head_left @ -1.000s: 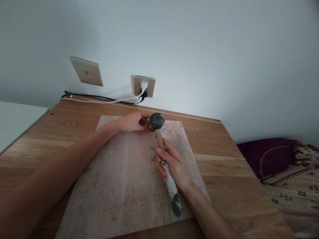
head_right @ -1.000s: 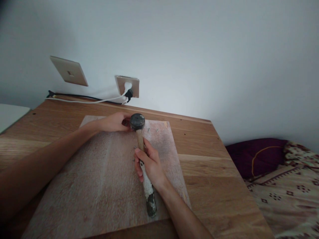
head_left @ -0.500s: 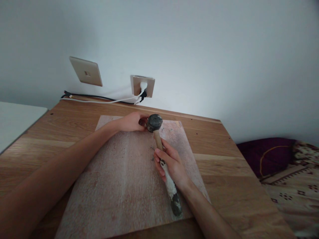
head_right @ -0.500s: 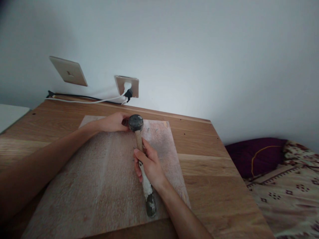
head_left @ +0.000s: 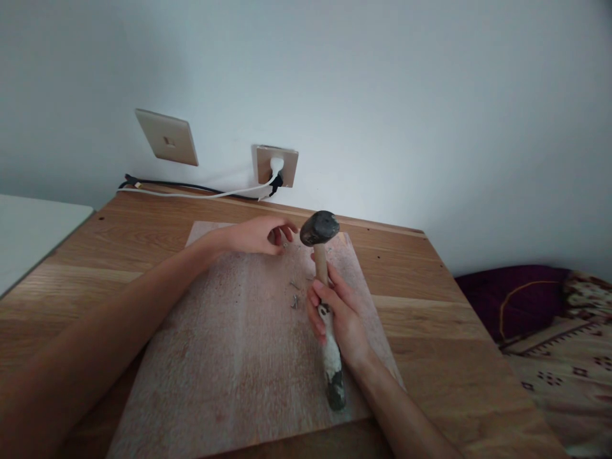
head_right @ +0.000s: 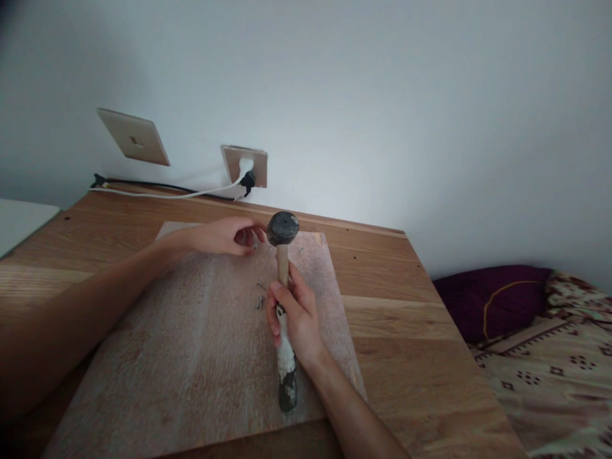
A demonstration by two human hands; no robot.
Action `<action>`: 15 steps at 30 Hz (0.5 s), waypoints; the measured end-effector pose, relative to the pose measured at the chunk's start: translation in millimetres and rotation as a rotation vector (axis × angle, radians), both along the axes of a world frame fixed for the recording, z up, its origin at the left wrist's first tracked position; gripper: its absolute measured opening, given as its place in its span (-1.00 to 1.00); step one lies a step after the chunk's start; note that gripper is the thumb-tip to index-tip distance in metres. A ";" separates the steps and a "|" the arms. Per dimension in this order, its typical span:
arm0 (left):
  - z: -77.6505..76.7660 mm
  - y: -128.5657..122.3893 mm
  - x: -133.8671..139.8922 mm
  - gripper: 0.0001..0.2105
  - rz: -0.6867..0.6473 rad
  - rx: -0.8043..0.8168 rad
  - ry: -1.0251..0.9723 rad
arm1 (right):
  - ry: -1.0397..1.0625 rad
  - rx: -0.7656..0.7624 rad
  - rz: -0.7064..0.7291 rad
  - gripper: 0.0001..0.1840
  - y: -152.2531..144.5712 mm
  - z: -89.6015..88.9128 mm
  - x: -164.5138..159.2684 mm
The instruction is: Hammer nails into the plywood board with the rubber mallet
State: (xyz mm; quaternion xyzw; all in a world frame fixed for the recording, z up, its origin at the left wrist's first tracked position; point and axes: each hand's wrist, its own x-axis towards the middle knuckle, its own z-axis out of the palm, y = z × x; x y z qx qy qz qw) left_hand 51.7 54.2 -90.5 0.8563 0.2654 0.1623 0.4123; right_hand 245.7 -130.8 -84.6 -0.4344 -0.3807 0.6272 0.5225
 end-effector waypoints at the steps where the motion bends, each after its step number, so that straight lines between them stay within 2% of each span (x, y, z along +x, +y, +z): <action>1: 5.0 -1.8 -0.1 -0.62 0.028 0.036 0.017 | 0.004 0.008 -0.031 -0.57 -0.5 0.9 1.1; 4: 22.8 -15.6 6.2 -0.75 0.029 0.182 0.071 | 0.014 0.037 -0.131 -0.58 -1.2 4.2 3.2; 8: 38.5 -48.8 26.2 -0.87 -0.193 0.356 0.182 | 0.008 0.074 -0.219 -0.59 -0.6 8.2 3.7; 11: 36.4 -66.7 36.6 -0.94 -0.230 0.435 0.301 | -0.006 0.065 -0.229 -0.65 0.0 8.9 4.0; 15: 29.1 -66.2 35.0 -0.93 -0.198 0.404 0.310 | 0.017 0.042 -0.203 -0.66 0.1 6.8 5.8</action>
